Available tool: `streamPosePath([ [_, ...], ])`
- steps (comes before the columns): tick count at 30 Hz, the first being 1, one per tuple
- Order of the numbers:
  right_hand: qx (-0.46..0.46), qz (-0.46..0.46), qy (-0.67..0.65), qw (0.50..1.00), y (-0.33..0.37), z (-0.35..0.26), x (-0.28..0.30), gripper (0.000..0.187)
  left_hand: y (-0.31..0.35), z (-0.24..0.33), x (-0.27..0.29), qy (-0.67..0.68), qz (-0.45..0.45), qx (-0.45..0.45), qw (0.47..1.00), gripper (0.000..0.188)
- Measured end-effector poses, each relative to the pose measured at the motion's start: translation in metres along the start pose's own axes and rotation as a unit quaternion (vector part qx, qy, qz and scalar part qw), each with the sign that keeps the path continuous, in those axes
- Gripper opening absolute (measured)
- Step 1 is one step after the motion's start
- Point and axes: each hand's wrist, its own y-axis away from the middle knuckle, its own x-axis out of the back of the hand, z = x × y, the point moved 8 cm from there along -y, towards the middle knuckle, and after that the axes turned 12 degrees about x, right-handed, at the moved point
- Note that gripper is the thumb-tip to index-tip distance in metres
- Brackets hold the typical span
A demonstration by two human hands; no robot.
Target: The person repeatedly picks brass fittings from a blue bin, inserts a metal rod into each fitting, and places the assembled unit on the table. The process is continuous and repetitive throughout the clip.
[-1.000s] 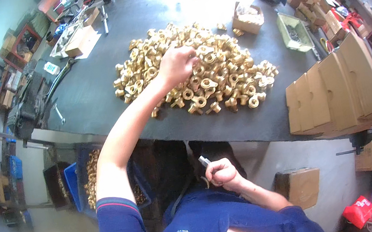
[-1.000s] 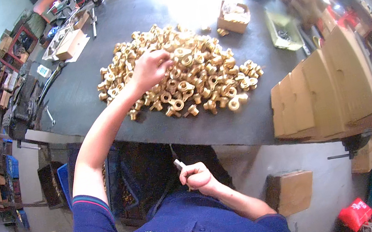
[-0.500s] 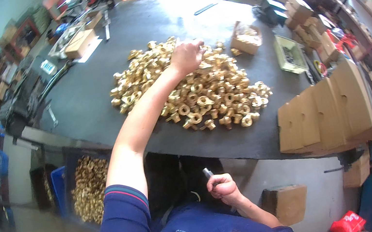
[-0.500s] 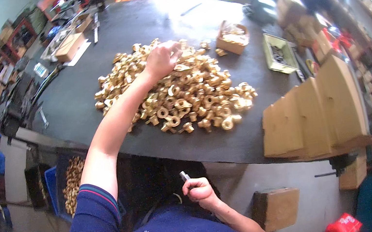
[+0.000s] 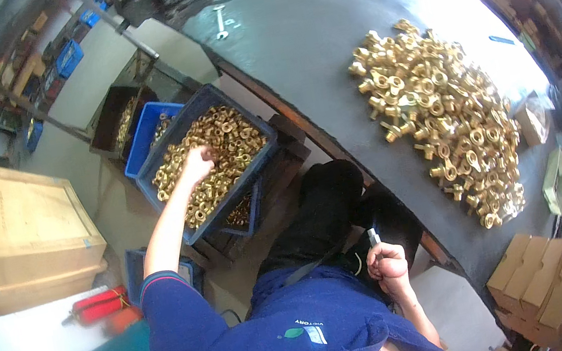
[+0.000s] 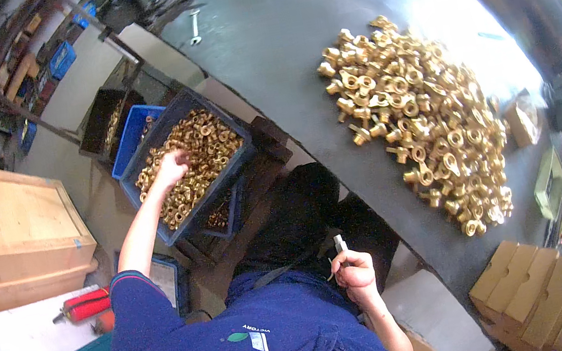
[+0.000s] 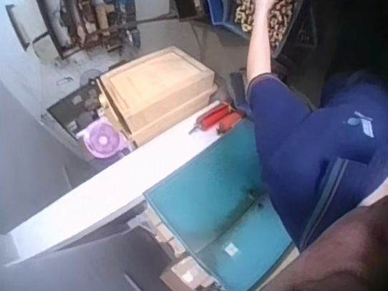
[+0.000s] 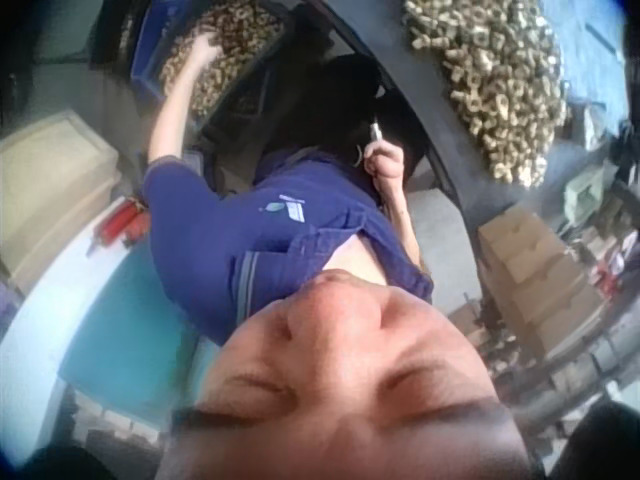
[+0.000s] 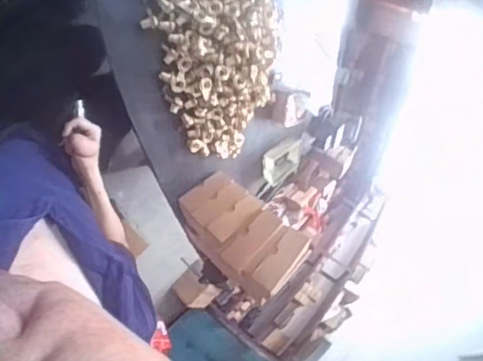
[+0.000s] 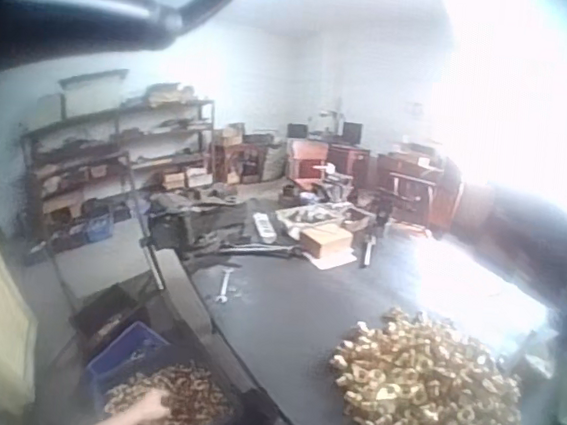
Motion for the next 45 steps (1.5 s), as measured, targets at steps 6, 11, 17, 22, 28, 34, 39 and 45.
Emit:
streamPosePath([
  [6,0.001,0.0,0.052,0.999,-0.017,-0.008,-0.025,0.013,0.012,-0.006,0.006,-0.214,0.117,0.099,0.965,0.03],
  [11,-0.005,0.028,0.058,0.998,-0.013,-0.001,-0.023,0.014,-0.017,0.006,0.002,-0.343,0.163,0.062,0.923,0.019],
  [17,-0.017,0.036,0.062,0.997,-0.006,0.011,-0.018,0.011,-0.04,-0.001,-0.031,-0.456,0.1,-0.001,0.884,0.016],
  [22,-0.013,0.04,0.064,0.997,-0.003,0.012,-0.017,0.011,-0.025,0.013,-0.038,-0.537,0.004,-0.005,0.843,0.016],
  [28,-0.024,0.036,0.071,0.997,-0.004,0.014,-0.017,0.012,-0.011,0.023,-0.031,-0.542,-0.019,0.02,0.84,0.016],
  [34,0.002,-0.006,0.155,0.988,-0.009,0.002,-0.025,0.017,-0.003,0.013,-0.014,0.155,-0.103,0.109,0.976,0.02],
  [39,0.11,-0.165,0.303,0.932,-0.02,-0.026,-0.063,0.011,0.109,0.146,-0.069,0.382,-0.295,0.003,0.876,0.019],
  [45,0.178,-0.212,0.39,0.878,-0.01,-0.051,-0.074,0.014,0.203,0.213,-0.159,0.365,-0.454,-0.027,0.813,0.018],
])
